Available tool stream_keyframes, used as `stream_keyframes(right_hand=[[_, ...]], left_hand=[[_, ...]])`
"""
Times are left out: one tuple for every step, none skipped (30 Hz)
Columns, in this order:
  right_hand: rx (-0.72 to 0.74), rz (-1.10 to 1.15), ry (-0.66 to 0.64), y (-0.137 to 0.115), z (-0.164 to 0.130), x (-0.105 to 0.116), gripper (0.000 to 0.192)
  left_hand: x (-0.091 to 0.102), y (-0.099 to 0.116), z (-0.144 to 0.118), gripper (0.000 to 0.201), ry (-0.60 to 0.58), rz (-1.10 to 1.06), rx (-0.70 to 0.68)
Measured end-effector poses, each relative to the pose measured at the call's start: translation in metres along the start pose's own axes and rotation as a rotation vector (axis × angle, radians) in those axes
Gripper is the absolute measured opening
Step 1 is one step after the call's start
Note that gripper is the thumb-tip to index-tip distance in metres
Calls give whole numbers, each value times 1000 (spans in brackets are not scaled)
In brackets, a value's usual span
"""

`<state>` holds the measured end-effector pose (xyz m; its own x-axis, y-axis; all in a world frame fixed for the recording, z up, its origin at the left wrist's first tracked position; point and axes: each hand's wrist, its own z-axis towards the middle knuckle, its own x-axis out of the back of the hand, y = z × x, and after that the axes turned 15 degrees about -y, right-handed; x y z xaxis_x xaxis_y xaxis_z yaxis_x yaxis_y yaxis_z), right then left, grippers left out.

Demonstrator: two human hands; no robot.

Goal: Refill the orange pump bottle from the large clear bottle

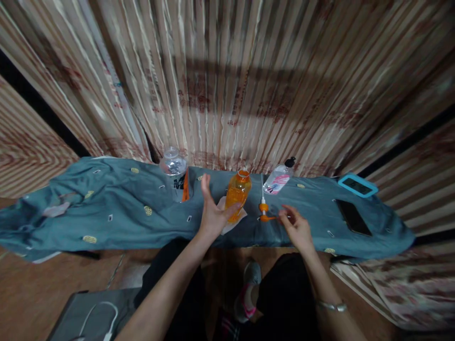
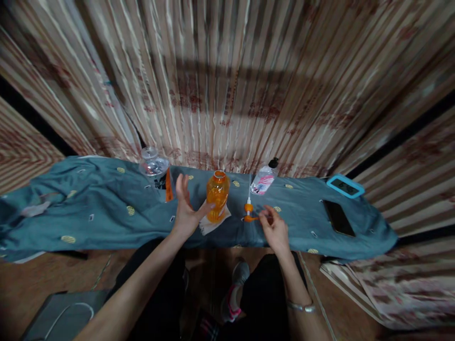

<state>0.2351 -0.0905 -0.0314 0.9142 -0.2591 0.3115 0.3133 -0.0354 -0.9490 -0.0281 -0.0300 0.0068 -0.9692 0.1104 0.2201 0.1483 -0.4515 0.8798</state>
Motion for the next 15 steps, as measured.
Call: stream_keyframes(right_hand=[[35,-182,10,3,9,7,47],[71,-338,-8,5,19,11,44],[101,-469,-54,7,28,13,43],[128,-579,-120,8,37,14,44],[151,-672,-203,9,44,13,46],[171,-747,-292,10,51,11,50],[190,-801,-378,12,57,8,53],[211,-836,-455,14,62,6,55],[236,-861,-520,16,67,4,55],[267,-887,-576,19,70,2,55],[303,-923,-624,21,73,1,54],[344,-974,-664,24,76,1,53],[384,-1029,-695,26,79,0,52],[421,-1078,-718,28,82,-1,51],[450,-1112,-734,29,84,-3,48]], left_hand=[[-8,-3,1,120,-19,0,13],[-15,-7,1,122,-32,4,22],[-20,-12,0,123,-43,14,30],[-24,-17,-1,124,-51,24,37],[-26,-23,-2,124,-57,37,44],[-28,-29,-3,125,-60,49,48],[-30,-35,-5,126,-69,57,53],[-31,-41,-6,127,-76,59,62],[-32,-45,-6,127,-79,56,72],[-33,-48,-6,127,-83,52,85],[-35,-50,-6,127,-86,47,99],[-36,-52,-5,127,-91,37,112],[-37,-52,-4,127,-97,25,125],[-38,-52,-3,127,-104,9,135],[-39,-52,-2,127,-110,-7,143]])
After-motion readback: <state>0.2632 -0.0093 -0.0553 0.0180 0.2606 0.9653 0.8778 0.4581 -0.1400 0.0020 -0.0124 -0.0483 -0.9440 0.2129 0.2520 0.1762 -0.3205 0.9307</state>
